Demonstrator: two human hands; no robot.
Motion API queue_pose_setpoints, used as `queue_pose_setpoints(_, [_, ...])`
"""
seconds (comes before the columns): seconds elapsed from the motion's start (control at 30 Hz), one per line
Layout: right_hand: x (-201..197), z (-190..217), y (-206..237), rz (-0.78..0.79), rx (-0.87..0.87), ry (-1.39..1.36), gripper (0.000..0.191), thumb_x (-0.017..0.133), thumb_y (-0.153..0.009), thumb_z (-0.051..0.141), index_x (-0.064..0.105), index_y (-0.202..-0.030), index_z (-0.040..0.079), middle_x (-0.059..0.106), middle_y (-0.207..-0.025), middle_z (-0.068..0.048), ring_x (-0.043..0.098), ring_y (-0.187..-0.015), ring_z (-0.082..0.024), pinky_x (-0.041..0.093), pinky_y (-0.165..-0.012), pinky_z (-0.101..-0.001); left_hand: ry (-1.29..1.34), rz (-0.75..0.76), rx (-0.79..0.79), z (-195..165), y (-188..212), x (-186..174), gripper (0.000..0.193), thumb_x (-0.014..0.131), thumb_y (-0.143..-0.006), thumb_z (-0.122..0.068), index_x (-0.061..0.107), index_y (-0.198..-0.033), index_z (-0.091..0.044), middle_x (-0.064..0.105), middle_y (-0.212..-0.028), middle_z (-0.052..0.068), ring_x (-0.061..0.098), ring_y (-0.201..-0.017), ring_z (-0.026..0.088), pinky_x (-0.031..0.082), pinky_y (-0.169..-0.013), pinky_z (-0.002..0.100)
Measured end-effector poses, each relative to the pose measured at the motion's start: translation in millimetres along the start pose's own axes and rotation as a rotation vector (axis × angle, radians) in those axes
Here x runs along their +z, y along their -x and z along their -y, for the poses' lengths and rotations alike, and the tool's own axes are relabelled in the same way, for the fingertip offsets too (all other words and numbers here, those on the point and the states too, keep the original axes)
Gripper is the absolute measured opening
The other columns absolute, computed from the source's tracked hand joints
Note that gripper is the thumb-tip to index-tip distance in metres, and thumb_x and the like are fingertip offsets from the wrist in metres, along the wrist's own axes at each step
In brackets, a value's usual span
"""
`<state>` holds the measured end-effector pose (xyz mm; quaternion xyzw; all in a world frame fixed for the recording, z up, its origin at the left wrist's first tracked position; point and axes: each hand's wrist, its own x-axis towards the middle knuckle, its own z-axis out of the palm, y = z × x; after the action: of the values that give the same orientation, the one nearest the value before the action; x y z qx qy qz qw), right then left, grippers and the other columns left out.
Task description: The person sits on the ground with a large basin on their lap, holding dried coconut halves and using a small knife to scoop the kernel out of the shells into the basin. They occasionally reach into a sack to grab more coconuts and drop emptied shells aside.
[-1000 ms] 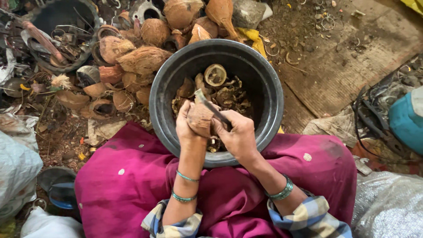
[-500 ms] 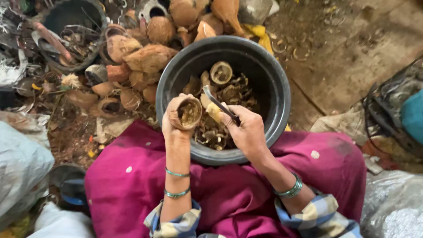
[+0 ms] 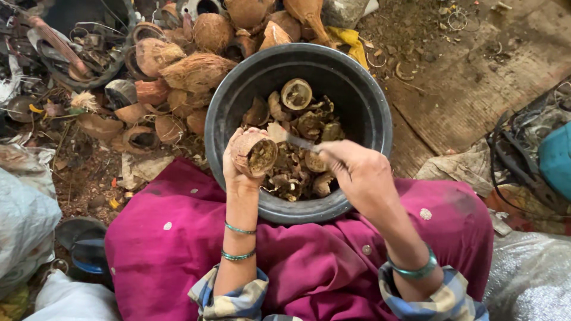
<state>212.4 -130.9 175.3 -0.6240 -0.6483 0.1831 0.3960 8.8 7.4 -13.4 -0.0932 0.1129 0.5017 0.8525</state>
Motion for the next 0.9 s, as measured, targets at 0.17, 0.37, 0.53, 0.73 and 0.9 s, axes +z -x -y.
queue_pose_setpoints(0.17, [-0.5, -0.2, 7.1, 0.203, -0.138, 0.214, 0.016, 0.072, -0.091, 0.024, 0.075, -0.097, 0.009, 0.074, -0.088, -0.008, 0.071, -0.077, -0.028, 0.055, -0.066, -0.0371, -0.046, 0.104, -0.083, -0.1, 5.0, 6.0, 0.028, 0.054, -0.104, -0.022, 0.064, -0.091, 0.0, 0.069, -0.092, 0.016, 0.067, -0.099, 0.038, 0.057, -0.092, 0.048])
queue_pose_setpoints(0.37, [25.2, -5.6, 8.0, 0.253, -0.096, 0.344, 0.015, 0.071, -0.093, 0.025, 0.074, -0.098, 0.012, 0.071, -0.083, -0.007, 0.07, -0.077, -0.028, 0.053, -0.067, -0.0399, -0.23, 0.028, -0.026, 6.5, 6.7, 8.7, 0.025, 0.054, -0.103, -0.02, 0.068, -0.099, 0.0, 0.074, -0.103, 0.018, 0.071, -0.1, 0.033, 0.058, -0.096, 0.047])
queue_pose_setpoints(0.53, [26.1, -9.2, 7.4, 0.15, -0.189, 0.305, 0.021, 0.066, -0.09, 0.012, 0.07, -0.11, 0.008, 0.068, -0.089, -0.008, 0.068, -0.083, -0.029, 0.054, -0.072, -0.0397, -0.192, -0.115, 0.016, 9.8, 7.6, 13.6, 0.026, 0.054, -0.101, -0.016, 0.071, -0.109, 0.001, 0.075, -0.111, 0.015, 0.071, -0.104, 0.028, 0.059, -0.097, 0.043])
queue_pose_setpoints(0.73, [25.2, -0.8, 13.3, 0.225, -0.259, 0.335, 0.037, 0.059, -0.081, 0.002, 0.07, -0.115, 0.01, 0.064, -0.082, -0.009, 0.067, -0.08, -0.029, 0.054, -0.07, -0.041, -0.174, 0.02, -0.071, 7.9, 15.2, 24.2, 0.029, 0.064, -0.096, -0.028, 0.072, -0.104, -0.001, 0.075, -0.101, 0.018, 0.071, -0.093, 0.034, 0.058, -0.084, 0.048])
queue_pose_setpoints(0.9, [32.4, 9.5, 16.0, 0.286, -0.229, 0.423, 0.022, 0.058, -0.084, 0.007, 0.068, -0.104, 0.008, 0.063, -0.076, -0.008, 0.067, -0.074, -0.028, 0.052, -0.063, -0.0418, -0.08, -0.168, -0.114, 9.4, 18.4, 28.3, 0.036, 0.055, -0.086, -0.025, 0.068, -0.103, 0.005, 0.073, -0.101, 0.015, 0.072, -0.098, 0.033, 0.061, -0.09, 0.047])
